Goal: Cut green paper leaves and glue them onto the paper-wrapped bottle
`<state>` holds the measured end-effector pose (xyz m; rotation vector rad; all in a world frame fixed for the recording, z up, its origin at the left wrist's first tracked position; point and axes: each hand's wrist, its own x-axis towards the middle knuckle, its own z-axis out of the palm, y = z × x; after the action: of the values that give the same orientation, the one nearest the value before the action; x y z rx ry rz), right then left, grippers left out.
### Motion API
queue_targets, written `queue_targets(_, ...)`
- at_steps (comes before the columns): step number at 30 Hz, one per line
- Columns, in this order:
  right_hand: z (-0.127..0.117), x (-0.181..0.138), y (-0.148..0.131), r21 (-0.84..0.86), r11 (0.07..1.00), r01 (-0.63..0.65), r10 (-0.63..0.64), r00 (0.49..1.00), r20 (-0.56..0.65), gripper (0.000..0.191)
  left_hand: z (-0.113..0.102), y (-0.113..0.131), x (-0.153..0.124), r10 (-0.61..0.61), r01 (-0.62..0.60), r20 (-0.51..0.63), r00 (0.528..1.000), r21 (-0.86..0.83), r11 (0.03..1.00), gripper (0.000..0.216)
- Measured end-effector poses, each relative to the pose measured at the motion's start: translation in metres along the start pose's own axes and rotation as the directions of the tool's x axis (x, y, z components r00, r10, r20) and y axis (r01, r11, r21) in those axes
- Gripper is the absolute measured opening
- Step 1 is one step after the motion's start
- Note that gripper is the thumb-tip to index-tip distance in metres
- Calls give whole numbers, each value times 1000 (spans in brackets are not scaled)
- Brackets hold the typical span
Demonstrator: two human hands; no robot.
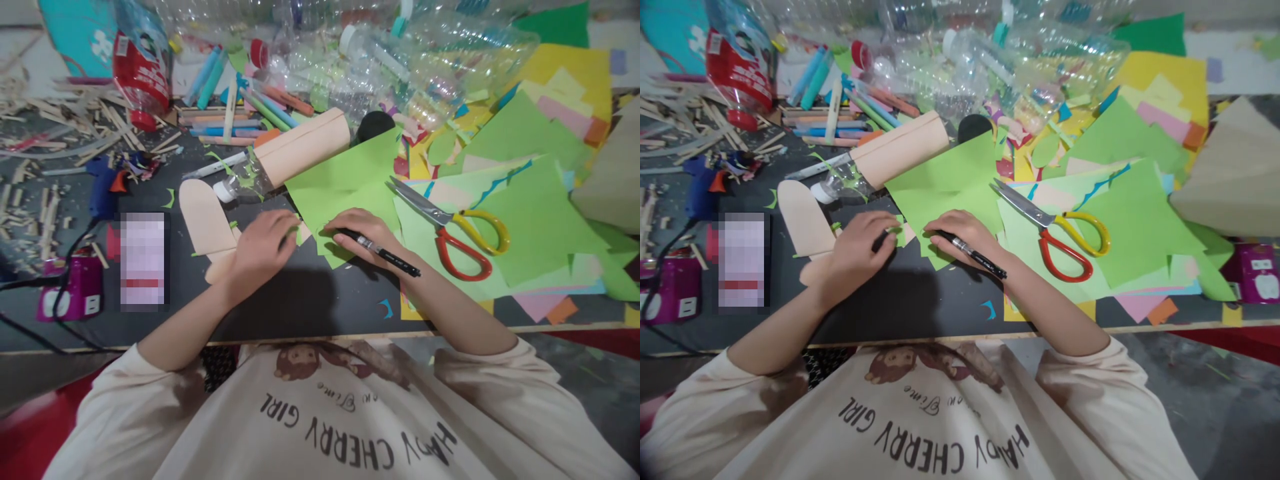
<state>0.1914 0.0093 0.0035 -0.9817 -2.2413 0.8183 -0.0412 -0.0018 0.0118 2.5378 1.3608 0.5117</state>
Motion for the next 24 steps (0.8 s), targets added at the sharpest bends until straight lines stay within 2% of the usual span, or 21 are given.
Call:
queue_targets(2, 1, 0, 1, -9, 1000, -25, 25, 1000, 1, 26, -1, -9, 4, -99, 98, 30, 995, 36, 995, 23)
queue_targets(6, 8, 0, 9, -52, 997, -48, 47, 999, -19, 27, 3, -16, 6, -147, 138, 83, 986, 100, 985, 30)
queue_targets(10, 12, -1, 15, -97, 995, 1, 5, 998, 60, 52, 7, -14, 4, -152, 142, 91, 984, 108, 984, 28)
queue_targets(12, 12, -2, 16, -116, 993, -5, 15, 996, 91, 57, 8, -14, 4, -160, 153, 83, 984, 86, 984, 25)
queue_targets(19, 12, -1, 18, -122, 992, -24, 23, 1000, -9, 43, 6, -13, 5, -210, 213, 91, 973, -29, 977, 19)
queue_targets(24, 11, -2, 15, -151, 987, -45, 32, 996, -86, 25, 2, -8, 3, -245, 251, 54, 968, -231, 940, 24)
